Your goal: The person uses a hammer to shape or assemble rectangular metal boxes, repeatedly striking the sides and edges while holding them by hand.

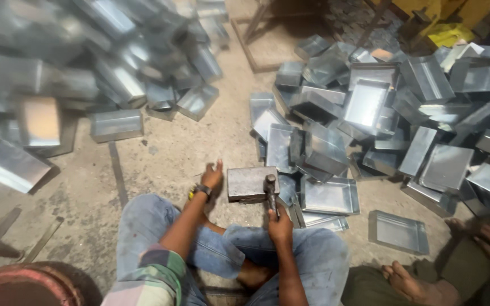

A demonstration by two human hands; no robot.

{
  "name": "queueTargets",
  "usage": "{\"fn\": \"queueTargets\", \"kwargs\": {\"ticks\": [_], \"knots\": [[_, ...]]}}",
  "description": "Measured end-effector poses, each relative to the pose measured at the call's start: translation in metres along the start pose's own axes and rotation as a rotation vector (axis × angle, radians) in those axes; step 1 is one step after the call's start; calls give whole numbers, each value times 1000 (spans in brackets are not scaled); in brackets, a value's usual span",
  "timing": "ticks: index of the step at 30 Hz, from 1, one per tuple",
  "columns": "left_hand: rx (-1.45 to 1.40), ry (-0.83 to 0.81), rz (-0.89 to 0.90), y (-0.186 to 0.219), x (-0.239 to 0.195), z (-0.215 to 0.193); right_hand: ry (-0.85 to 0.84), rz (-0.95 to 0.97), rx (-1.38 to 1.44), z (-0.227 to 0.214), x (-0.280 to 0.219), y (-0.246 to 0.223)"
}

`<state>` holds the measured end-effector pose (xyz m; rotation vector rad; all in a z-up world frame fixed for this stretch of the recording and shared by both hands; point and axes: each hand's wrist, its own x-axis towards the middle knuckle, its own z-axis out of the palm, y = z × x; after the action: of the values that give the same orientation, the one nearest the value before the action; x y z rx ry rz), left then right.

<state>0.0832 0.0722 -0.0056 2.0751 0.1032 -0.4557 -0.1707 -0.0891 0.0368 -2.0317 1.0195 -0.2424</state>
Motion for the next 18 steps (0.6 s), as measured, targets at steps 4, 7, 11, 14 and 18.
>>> {"fn": "queueTargets", "kwargs": {"ticks": [4,7,11,14,18], "knots": [[4,25,-10,-6,-19,72,10,-4,28,-4,-4,-10],[22,160,69,-7,-22,84,28,-16,67,-7,-10,-12],[44,136,238,-9,-2,69,5,-51,137,-7,-14,-19],[59,69,310,-8,12,68,-47,35,164,-18,-18,-18],[64,52,305,-17,8,54,-25,-70,228,-19,-32,-30]]}}
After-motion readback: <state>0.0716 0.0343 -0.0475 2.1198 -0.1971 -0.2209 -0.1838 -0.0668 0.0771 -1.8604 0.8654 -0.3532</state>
